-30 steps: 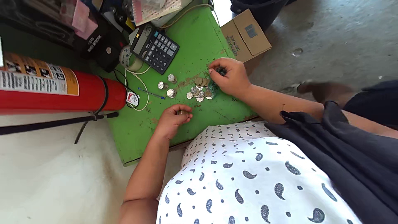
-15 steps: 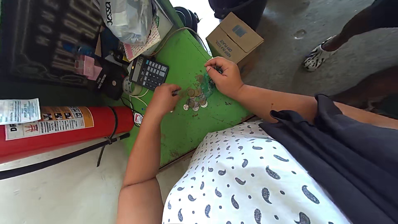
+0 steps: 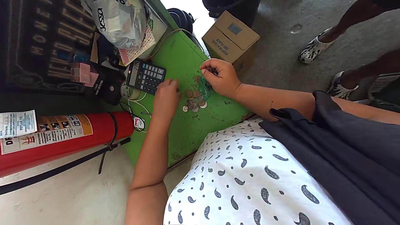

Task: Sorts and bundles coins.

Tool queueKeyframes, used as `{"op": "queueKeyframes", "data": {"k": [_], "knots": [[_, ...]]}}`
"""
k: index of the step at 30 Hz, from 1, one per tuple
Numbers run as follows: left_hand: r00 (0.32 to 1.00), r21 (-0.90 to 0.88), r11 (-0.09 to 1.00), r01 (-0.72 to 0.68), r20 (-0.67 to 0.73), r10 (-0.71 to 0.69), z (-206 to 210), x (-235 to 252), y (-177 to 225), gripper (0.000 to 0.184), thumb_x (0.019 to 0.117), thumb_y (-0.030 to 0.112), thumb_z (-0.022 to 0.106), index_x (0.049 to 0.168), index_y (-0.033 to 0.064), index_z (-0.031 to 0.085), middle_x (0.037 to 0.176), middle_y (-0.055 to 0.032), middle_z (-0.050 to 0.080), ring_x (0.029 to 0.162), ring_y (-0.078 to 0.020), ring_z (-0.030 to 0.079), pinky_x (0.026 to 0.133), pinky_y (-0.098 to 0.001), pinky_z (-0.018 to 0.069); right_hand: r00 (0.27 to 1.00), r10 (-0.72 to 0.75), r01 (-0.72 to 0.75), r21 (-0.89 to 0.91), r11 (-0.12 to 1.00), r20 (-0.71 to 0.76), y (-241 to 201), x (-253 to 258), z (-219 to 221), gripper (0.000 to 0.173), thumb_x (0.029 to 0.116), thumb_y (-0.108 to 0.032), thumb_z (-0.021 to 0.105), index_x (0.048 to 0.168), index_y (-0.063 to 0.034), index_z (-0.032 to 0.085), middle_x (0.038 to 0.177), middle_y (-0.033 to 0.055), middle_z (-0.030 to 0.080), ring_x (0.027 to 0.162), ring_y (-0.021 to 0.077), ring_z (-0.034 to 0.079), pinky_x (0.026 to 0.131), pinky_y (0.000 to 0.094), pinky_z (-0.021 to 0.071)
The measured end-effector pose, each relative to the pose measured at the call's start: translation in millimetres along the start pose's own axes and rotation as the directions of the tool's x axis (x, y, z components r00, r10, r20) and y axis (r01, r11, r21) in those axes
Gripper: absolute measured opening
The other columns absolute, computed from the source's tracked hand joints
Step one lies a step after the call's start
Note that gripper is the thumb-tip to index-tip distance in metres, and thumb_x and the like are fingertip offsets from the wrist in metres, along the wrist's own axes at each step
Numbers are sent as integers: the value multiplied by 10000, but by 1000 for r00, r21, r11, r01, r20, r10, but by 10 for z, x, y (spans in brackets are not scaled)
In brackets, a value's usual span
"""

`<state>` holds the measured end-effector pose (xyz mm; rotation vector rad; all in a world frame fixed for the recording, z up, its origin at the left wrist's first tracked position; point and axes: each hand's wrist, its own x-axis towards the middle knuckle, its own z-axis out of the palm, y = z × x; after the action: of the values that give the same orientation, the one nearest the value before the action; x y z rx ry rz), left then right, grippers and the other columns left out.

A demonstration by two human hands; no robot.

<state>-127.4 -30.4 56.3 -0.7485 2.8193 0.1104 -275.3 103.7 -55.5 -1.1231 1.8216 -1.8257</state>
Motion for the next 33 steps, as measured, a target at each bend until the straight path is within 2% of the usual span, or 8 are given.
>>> {"op": "queueKeyframes", "data": {"k": [2,5,8,13,15,20,28,33], "knots": [[992,-45,998,-51,-121,45,-30,-240,59,254,963,101,688,1209,52,731,1116,-178,699,1078,-355,671,951,-510,556,1000,2,-2,-4,1000,-3,5,-4,-12,250,1025,-169,533,1112,-17,711,1020,103,708,915,95,656,838,250,534],[999,-96,995,-26,-34,23,130,-544,115,270,1012,128,635,1260,54,712,1082,-176,698,968,-332,703,858,-508,595,1000,-3,3,-6,1000,5,6,-3,-14,251,1028,-169,531,1113,-15,710,1021,104,707,918,94,653,844,246,529],[998,-93,994,65,9,-64,446,-732,138,356,1048,161,587,1376,28,625,1109,-208,685,973,-351,711,840,-506,601,1000,3,-3,-2,1000,13,8,-5,-15,251,1029,-178,530,1113,-25,710,1022,89,705,918,82,647,842,243,525],[984,-80,982,170,-48,-174,717,-951,222,311,1013,101,605,1292,-19,674,1108,-205,674,982,-324,704,844,-443,608,1000,1,-1,13,1000,12,13,-13,-25,254,1035,-169,521,1132,-17,700,1026,91,699,918,77,645,846,244,527],[979,-88,980,179,-83,-186,693,-966,270,292,984,53,609,1260,13,698,1096,-195,672,953,-316,703,808,-439,613,1000,-2,2,0,1000,14,11,-11,-28,254,1035,-167,519,1129,-19,703,1024,88,699,911,72,641,840,240,524],[976,-60,976,207,-53,-210,661,-842,312,485,996,55,593,1466,172,585,1124,-178,579,856,-272,665,684,-394,603,999,4,-4,2,1000,36,-15,-11,-33,249,1035,-160,521,1131,-11,696,997,78,690,863,55,625,799,223,518],[936,120,932,341,48,-348,584,-862,372,369,1019,142,576,1372,48,632,1198,-218,611,944,-327,697,746,-444,612,1000,11,-11,4,1000,26,5,-5,-50,248,1034,-171,516,1115,-32,705,999,71,696,881,64,633,811,238,520],[948,15,950,313,55,-314,611,-888,433,573,996,87,600,1534,261,505,1196,-208,569,892,-300,686,702,-417,608,999,19,-19,16,1000,35,6,-6,-46,243,1037,-172,522,1120,-33,704,1010,64,692,890,46,629,821,220,517]]}}
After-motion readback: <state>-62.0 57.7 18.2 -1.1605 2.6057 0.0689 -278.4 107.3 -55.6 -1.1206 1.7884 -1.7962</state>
